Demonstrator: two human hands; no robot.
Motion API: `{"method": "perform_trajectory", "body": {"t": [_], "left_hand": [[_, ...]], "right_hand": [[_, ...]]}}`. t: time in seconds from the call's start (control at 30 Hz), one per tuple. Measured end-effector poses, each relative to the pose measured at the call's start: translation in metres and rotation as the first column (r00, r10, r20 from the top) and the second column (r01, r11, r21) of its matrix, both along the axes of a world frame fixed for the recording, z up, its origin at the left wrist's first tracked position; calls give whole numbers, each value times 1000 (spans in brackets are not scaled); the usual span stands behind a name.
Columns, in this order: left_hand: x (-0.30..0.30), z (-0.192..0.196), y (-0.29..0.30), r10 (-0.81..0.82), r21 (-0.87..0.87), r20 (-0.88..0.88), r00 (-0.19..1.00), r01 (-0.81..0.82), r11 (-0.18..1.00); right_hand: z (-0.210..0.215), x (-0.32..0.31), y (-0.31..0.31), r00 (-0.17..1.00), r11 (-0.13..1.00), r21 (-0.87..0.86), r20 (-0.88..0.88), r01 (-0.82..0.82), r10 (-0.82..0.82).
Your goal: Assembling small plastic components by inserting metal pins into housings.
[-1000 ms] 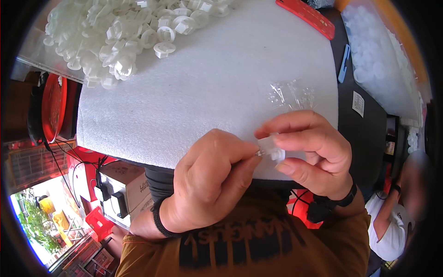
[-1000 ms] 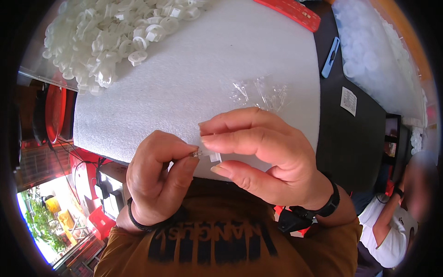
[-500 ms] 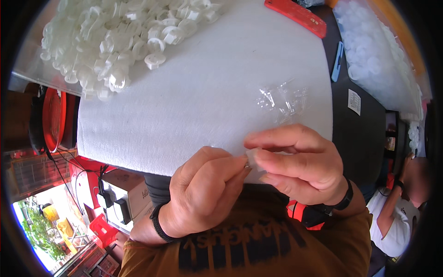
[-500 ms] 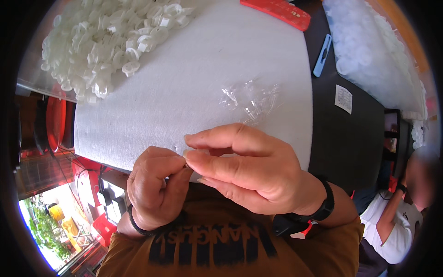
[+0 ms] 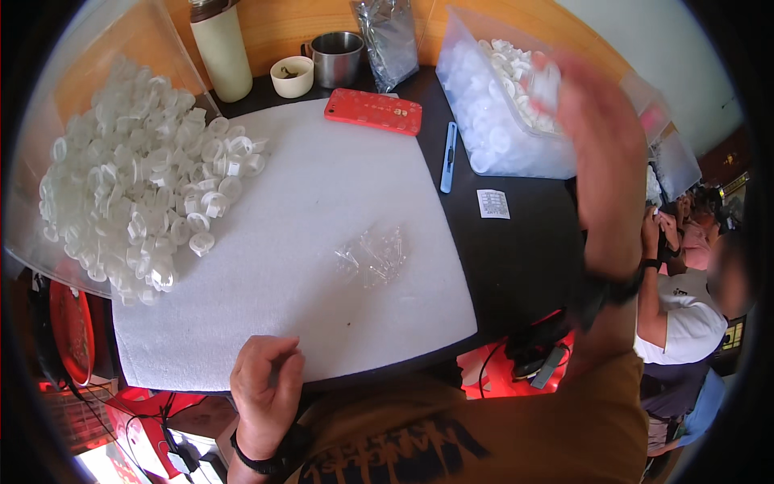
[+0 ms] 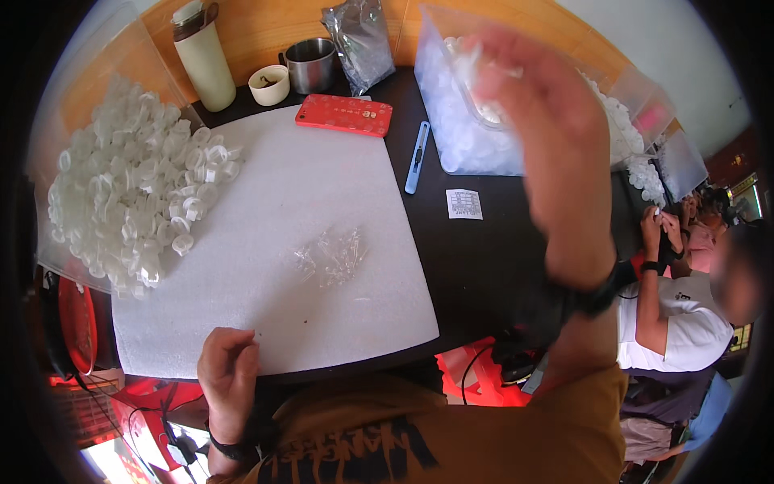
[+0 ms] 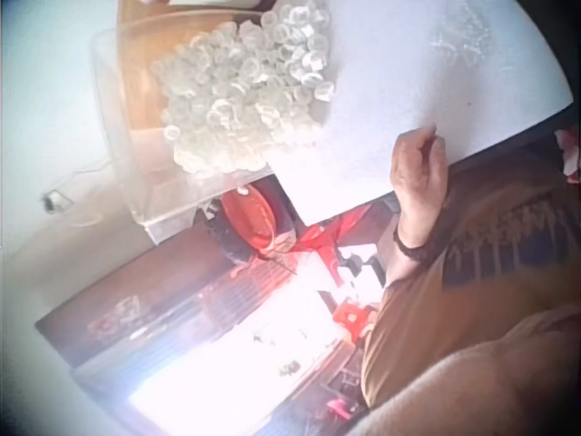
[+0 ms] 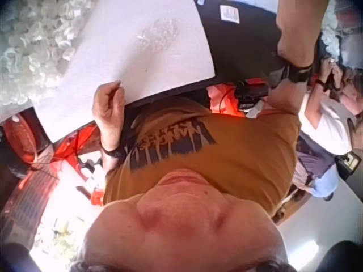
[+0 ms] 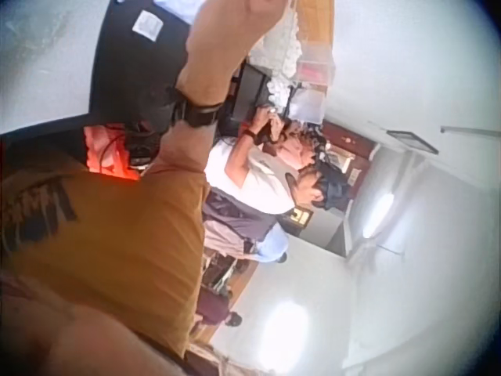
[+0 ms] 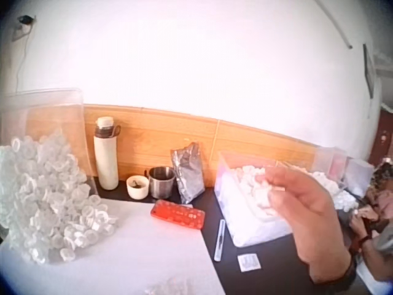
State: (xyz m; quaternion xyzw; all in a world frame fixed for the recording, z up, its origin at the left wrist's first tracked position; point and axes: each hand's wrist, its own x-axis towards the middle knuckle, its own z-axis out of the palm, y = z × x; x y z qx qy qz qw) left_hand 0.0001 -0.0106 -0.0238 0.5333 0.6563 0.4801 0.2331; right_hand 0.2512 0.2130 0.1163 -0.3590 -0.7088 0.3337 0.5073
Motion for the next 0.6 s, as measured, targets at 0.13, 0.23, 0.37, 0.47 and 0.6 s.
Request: {"method": "perform_trajectory", "body": {"t": [0.13,0.23,0.37,0.47,0.6], "left_hand": [[9,7,10,-48,110,-152,987,65,992],[6,-2,13,-52,154,-164,985,77,985],[2,-3,11,-46,176,-142,989,71,982],[-1,-7,11,-103,219,-125,987,129,967],[-4,-10,7,-113,227,-83,990,129,965]], "right_hand": [[-2,-16,37,766,804,466,337,370,-548],[-25,-57,-5,838,937,345,528,-64,-137],[-55,-124,-38,682,873,174,699,-454,215],[-72,-173,-30,565,852,-22,739,-523,366],[-90,-224,-20,529,834,24,783,-551,327]]}}
